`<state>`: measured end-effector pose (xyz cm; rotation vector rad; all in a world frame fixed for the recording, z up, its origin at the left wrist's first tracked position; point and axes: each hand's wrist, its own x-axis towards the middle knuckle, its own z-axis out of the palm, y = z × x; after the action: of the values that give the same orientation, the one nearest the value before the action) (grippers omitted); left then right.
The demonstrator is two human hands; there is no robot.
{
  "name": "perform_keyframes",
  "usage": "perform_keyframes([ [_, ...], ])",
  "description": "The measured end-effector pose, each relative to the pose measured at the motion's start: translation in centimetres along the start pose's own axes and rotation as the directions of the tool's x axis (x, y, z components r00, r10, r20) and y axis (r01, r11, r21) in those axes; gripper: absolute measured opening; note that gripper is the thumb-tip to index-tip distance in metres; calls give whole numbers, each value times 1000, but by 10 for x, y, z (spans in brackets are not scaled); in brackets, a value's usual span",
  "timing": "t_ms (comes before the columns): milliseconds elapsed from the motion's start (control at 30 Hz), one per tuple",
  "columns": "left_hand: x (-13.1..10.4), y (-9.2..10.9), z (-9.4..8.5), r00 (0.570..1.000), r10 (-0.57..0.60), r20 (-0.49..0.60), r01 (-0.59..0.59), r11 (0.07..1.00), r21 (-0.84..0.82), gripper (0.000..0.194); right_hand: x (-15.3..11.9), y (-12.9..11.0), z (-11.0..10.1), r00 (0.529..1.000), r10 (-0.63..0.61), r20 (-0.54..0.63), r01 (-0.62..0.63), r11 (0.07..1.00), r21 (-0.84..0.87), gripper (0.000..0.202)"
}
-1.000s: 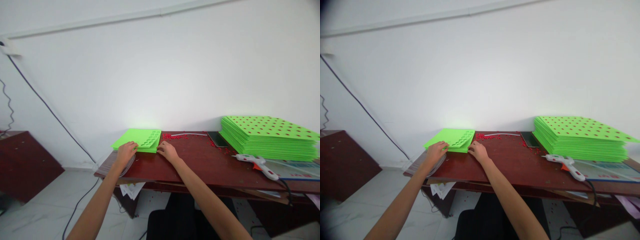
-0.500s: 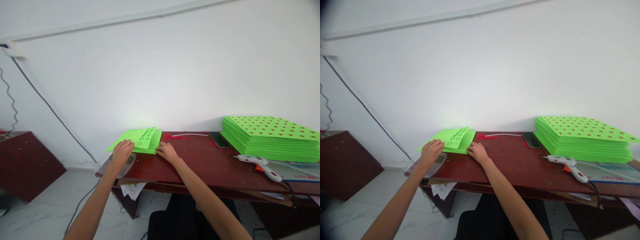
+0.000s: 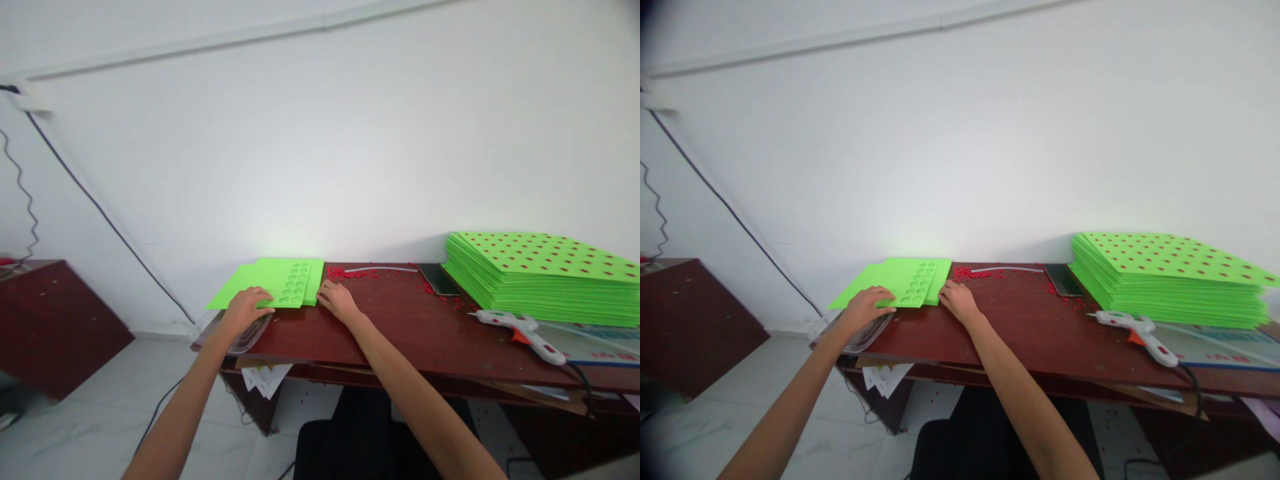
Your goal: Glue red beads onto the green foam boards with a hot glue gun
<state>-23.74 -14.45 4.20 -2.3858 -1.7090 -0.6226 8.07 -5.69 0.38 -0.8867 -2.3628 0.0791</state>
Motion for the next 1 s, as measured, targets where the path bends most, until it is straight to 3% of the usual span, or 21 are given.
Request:
perform_keyframes([
  [167,-1,-6,9,999,31,-4,-32,991,-126,35,2,0,2,1000,-19,5,19,1000,20,21],
  [300,-2,-2,12,999,22,-27,-25,991,-134,36,3,2,1,999,-31,21,30,999,21,18],
  [433,4,16,16,995,89,-50,-94,991,-100,44,4,0,2,999,-9,31,10,1000,-10,21],
  [533,15,35,26,983,183,-6,-183,980,-81,56,5,-6,4,999,17,34,-15,999,-51,22],
  [700,37,55,40,970,235,60,-234,972,-19,56,7,-15,3,997,75,15,-74,993,-93,25],
  [900,46,64,24,985,171,33,-172,985,18,68,8,-16,-1,986,151,-69,-154,988,-31,27],
  [1000,48,68,18,986,164,13,-164,986,-20,65,7,-17,-1,976,187,-107,-183,982,45,23],
])
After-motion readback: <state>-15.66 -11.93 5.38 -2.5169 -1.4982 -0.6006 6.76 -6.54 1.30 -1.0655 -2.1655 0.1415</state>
